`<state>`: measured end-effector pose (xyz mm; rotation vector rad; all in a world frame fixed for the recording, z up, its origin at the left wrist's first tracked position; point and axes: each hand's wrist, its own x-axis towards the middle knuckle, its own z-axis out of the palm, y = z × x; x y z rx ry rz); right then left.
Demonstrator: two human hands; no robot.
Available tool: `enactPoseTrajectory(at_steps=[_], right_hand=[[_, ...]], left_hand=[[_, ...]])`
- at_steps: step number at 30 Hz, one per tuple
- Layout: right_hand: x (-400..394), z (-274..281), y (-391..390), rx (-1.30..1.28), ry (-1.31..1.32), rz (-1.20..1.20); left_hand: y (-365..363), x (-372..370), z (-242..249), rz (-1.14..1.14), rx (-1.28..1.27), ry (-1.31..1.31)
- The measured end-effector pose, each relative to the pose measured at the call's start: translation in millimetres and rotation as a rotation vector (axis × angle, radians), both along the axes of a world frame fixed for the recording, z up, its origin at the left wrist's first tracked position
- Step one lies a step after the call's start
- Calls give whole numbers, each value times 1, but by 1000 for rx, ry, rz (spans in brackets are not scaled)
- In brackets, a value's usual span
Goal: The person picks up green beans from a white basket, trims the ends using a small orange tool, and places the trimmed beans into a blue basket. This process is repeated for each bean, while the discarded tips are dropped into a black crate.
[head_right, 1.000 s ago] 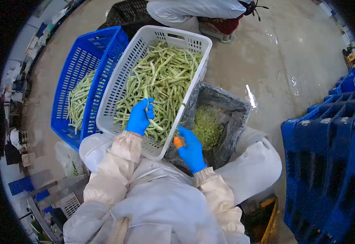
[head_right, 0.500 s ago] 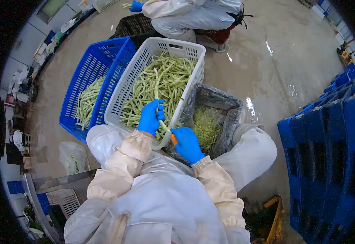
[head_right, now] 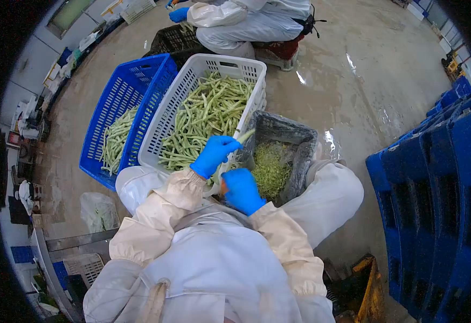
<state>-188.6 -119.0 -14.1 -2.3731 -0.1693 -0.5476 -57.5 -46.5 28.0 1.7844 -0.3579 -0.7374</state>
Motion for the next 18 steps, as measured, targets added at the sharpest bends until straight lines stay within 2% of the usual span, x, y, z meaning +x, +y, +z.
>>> enactPoseTrajectory(at_steps=[1, 3, 5, 6, 8, 9, 11, 12, 14, 18], right_hand=[[-1, 0, -7, 158, -92, -125], [1, -3, -35, 561, -82, -520], [-6, -16, -76, 703, -103, -856], [-8, -20, -78, 706, -105, -862], [-12, -29, -82, 489, 201, -710], [-9, -19, -75, 487, 200, -713], [2, 9, -53, 156, -153, -472], [1, 8, -53, 156, -153, -471], [2, 6, -54, -13, -159, -300], [3, 4, -51, -58, -68, -173]], left_hand=[[1, -1, 1, -121, 65, -57], [13, 4, -4, -151, 108, 16], [24, 8, -4, -189, 155, 89], [28, 5, -1, -181, 119, 110], [33, 2, 2, -179, 80, 130], [35, 1, 2, -203, 74, 178], [37, -1, 1, -224, 66, 230], [37, 0, 0, -246, 88, 247], [39, 1, 0, -266, 108, 260], [45, 8, 2, -335, 157, 298]])
